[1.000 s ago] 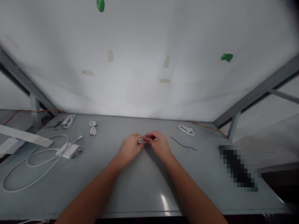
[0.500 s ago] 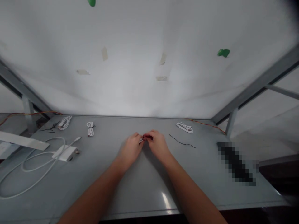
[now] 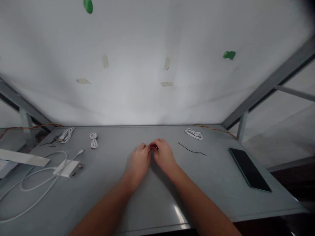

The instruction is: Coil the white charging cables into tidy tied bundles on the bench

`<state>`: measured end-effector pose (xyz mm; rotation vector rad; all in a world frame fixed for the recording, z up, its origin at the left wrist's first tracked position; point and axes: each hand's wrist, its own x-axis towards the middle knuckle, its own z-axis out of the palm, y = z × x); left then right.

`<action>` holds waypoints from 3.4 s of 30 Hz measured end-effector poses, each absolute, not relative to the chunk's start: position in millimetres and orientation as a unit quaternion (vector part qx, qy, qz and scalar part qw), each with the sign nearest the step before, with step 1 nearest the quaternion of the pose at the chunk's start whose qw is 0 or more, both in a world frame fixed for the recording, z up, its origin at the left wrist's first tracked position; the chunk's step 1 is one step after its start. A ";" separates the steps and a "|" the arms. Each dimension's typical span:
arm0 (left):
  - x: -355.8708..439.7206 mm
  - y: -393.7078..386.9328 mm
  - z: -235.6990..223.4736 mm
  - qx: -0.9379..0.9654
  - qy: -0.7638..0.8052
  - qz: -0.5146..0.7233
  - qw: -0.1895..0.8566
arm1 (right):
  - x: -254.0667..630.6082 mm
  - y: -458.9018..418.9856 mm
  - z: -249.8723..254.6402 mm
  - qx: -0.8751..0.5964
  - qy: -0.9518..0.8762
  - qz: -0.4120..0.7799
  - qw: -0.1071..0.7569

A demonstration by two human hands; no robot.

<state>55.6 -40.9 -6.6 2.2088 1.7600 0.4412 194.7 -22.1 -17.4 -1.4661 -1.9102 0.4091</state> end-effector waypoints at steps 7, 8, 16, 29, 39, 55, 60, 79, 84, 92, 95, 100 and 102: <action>57.8 -43.7 -14.7 0.785 0.587 0.153 0.124 | 186.8 -22.3 -23.5 -0.618 -0.698 0.154 0.328; 56.7 -42.4 -18.7 0.787 0.581 0.166 0.125 | 188.2 -21.3 -24.4 -0.621 -0.698 0.162 0.318; 45.3 -28.9 -28.0 0.688 0.496 0.391 0.357 | 209.0 -13.2 -21.4 -0.551 -0.740 0.164 0.350; 27.9 -15.8 -17.2 0.599 0.456 0.449 0.481 | 203.1 -17.3 -24.0 -0.486 -0.748 0.256 0.373; 30.0 -16.7 -17.0 0.590 0.504 0.306 0.552 | 211.7 -16.0 -15.3 -0.469 -0.709 0.318 0.419; 28.7 -16.4 -23.4 0.590 0.485 0.268 0.587 | 213.5 -15.5 -22.8 -0.513 -0.747 0.310 0.289; 25.1 -9.2 -32.7 0.673 0.531 0.289 0.426 | 215.7 -3.8 -35.2 -0.516 -0.766 0.237 0.301; 2.3 5.2 -62.9 0.754 0.643 0.135 -0.005 | 216.2 4.2 -53.2 -0.606 -0.783 0.074 0.120; 1.3 6.7 -65.4 0.754 0.644 0.128 -0.013 | 215.3 4.4 -52.0 -0.612 -0.780 0.075 0.106; 1.1 6.4 -64.3 0.756 0.641 0.133 -0.006 | 215.3 3.1 -50.2 -0.611 -0.780 0.073 0.108; 0.5 6.8 -65.9 0.755 0.640 0.141 -0.005 | 215.2 3.1 -50.6 -0.610 -0.780 0.076 0.111; 0.4 7.3 -67.9 0.755 0.638 0.150 -0.009 | 216.1 3.7 -50.5 -0.608 -0.781 0.078 0.116; 0.5 7.3 -68.7 0.754 0.638 0.155 -0.009 | 216.8 3.6 -49.8 -0.608 -0.781 0.079 0.116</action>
